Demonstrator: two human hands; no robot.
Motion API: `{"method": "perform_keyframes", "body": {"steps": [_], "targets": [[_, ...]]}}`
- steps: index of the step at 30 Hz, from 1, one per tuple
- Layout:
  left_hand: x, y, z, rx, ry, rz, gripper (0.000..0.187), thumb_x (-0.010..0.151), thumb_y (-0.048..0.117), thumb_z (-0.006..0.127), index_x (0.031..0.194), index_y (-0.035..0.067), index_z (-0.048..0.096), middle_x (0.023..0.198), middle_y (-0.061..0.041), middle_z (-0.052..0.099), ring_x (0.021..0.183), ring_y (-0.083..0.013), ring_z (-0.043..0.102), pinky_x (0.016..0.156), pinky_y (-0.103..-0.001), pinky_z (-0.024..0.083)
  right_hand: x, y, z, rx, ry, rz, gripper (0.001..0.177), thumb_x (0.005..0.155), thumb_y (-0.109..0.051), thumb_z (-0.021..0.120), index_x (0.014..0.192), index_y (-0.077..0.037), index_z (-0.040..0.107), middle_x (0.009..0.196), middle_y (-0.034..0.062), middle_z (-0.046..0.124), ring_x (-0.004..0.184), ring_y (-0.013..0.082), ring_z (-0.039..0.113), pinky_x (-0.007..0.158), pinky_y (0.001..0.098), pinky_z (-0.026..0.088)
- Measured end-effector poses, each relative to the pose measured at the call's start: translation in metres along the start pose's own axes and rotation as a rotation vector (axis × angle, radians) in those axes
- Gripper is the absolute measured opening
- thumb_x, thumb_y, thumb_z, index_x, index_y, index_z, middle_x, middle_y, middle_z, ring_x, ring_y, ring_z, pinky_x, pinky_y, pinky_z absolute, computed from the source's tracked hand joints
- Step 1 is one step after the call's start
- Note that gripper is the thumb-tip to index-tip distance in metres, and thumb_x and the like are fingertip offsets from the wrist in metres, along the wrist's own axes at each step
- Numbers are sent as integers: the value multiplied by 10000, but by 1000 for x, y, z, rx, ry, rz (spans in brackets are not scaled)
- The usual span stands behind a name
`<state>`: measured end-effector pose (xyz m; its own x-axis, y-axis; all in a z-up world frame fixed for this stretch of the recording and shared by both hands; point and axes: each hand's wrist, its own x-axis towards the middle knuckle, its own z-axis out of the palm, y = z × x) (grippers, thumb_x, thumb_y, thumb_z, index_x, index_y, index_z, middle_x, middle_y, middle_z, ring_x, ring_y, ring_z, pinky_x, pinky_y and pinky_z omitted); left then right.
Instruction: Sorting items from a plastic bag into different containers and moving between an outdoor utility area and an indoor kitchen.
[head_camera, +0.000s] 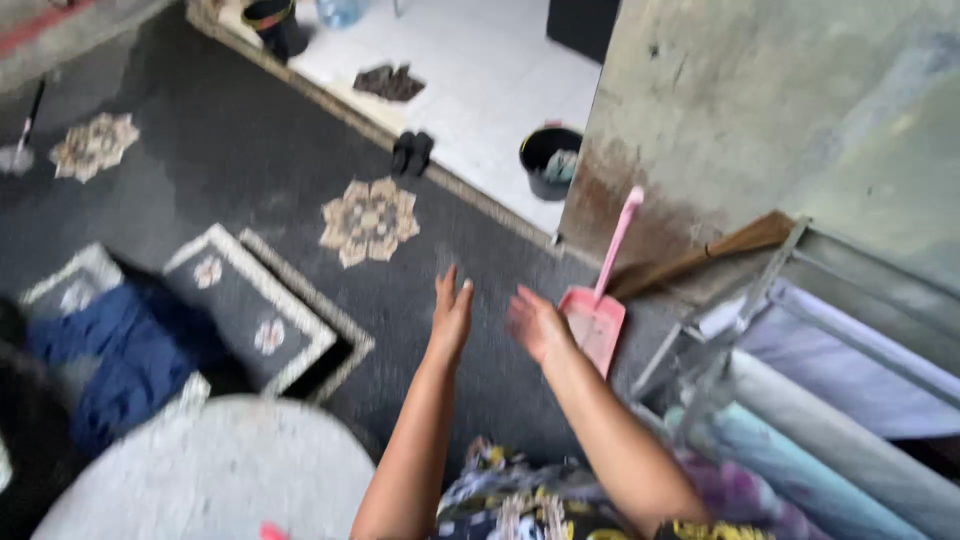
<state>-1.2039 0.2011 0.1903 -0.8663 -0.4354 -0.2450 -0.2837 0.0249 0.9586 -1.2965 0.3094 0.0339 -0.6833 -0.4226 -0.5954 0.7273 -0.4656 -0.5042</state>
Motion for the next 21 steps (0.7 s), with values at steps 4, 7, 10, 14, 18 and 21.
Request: {"method": "perform_keyframes", "body": {"steps": [4,7,10,14,18,21], "targets": [[69,-24,0,39,19,26,522,853,244,427,1318,70,265,1354,-312,48,1237,-458,85,1020,-492,116,25,-12,-6,108,111,30,336,745,-278,635,1026,-155,500,958,32,491,888,205,452,773,420,390],[106,-37,27,75,-69,-70,545,828,271,463,1317,105,290,1373,-263,83,1252,-410,112,1025,-471,131,40,-41,-23,165,194,-25,385,726,-285,663,1017,-137,461,942,11,467,900,185,434,771,391,375],[138,-56,63,164,-221,-87,599,783,276,522,1318,138,293,1379,-237,107,1256,-387,130,1026,-466,143,54,-72,-61,263,285,-129,309,749,-286,599,1003,-161,475,937,10,476,929,209,445,826,430,363],[178,-68,110,230,-312,-148,631,758,282,547,1320,140,297,1386,-216,106,1261,-369,128,1025,-459,147,80,-112,-126,403,451,-243,356,782,-278,565,1086,-168,415,1100,63,397,1102,261,339,936,489,280],[223,-80,158,273,-382,-196,611,763,226,531,1313,97,297,1378,-246,100,1263,-385,100,1028,-471,143,103,-152,-174,429,665,-326,525,786,-244,562,1228,-205,280,1287,122,275,1234,312,230,936,545,257],[255,-81,195,345,-434,-219,620,760,208,541,1317,96,290,1384,-230,104,1272,-364,91,1029,-452,144,122,-176,-193,187,797,-488,537,713,-168,612,1202,-115,396,1245,136,323,1167,328,301,901,580,269]]}}
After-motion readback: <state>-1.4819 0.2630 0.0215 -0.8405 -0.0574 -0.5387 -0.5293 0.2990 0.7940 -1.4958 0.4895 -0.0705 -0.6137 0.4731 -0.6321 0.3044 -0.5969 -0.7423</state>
